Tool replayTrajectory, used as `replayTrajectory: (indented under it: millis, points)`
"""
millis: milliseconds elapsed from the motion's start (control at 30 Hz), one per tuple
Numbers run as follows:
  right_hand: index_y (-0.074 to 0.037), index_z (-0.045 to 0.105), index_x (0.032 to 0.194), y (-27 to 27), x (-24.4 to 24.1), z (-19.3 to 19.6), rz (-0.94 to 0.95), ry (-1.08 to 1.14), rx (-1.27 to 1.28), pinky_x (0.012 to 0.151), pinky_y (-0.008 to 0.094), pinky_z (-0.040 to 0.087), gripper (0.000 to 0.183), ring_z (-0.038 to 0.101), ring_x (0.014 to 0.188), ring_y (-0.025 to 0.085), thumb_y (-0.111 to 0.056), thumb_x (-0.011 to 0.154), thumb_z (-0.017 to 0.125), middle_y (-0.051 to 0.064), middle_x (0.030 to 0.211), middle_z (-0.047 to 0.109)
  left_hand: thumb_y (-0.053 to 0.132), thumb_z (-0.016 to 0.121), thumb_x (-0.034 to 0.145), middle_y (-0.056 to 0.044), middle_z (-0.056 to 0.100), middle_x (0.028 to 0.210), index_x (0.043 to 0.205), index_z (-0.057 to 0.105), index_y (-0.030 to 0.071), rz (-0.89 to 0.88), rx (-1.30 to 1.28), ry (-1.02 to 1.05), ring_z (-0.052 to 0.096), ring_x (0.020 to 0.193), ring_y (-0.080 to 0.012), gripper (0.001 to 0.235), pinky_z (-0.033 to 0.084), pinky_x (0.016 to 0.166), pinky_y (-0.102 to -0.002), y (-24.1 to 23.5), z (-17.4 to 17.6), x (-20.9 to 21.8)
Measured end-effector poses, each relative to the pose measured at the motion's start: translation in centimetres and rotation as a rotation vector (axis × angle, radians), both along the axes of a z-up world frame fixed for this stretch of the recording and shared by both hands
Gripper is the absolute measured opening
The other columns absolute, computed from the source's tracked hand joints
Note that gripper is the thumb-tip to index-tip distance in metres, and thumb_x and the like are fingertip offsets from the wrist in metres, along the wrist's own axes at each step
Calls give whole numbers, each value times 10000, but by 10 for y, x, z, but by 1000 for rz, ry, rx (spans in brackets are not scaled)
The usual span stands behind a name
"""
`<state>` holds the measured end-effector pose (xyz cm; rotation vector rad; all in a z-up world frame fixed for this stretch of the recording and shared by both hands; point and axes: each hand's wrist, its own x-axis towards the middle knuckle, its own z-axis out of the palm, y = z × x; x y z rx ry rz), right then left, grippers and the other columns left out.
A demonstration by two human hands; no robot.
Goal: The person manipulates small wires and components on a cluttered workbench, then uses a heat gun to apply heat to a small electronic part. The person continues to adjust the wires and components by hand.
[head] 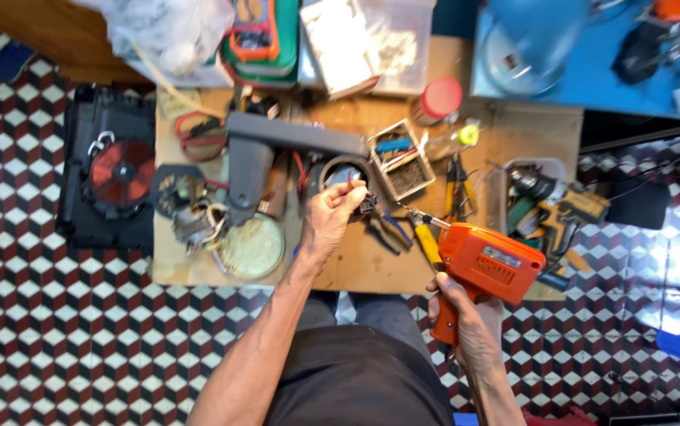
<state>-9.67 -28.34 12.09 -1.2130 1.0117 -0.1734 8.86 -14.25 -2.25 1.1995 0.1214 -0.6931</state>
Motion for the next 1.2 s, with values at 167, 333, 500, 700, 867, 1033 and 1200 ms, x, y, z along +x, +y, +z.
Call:
replayTrajectory:
  millis: [167,333,500,700,867,1033,1200]
  points:
    - [25,644,1097,-37,28,6,2,-106,-64,492,292,561,257,648,565,158,-107,889,716,137,840,697,209,741,952,-35,752,945,1163,741,-14,-38,19,-21,672,777,-82,306,573,679,-231,-57,4,29]
    - [7,659,1111,-63,51,-3,43,-105,-102,502,308,573,273,651,564,152,-117,877,722,145,852,722,236,724,939,-39,759,936,1147,742,-4,-47,42,-21,693,767,-92,317,595,671,-252,-89,22,46]
    - [8,676,1099,-79,69,-10,54,-134,-88,547,308,571,252,638,565,148,-104,879,728,140,859,732,279,700,948,-63,774,940,1094,745,-16,-91,122,-31,734,801,-123,332,623,702,-269,-102,30,62]
    - [12,679,1072,-92,85,-15,76,-96,-87,565,303,562,223,637,570,153,-78,873,724,128,846,736,279,709,934,-70,775,949,1080,763,-16,-112,236,-48,731,811,-119,334,624,674,-277,-116,22,76]
    - [14,684,1051,-95,92,-18,97,-106,-61,571,305,564,195,637,581,149,-86,889,725,120,821,720,266,736,897,-76,785,935,1060,772,1,-57,308,-15,731,783,-127,313,629,667,-280,-124,15,80]
    - [3,680,1031,-95,95,-18,89,-64,-55,558,310,556,193,633,574,150,-106,880,728,103,801,708,267,747,891,-93,786,925,1040,777,2,-52,366,-10,729,767,-138,305,633,644,-288,-123,14,83]
    - [-24,656,1031,-95,96,-18,134,-76,-75,565,304,556,189,626,564,147,-123,887,727,74,724,664,277,755,875,-109,795,967,1083,766,9,-56,390,4,757,807,-158,339,660,667,-294,-121,21,85]
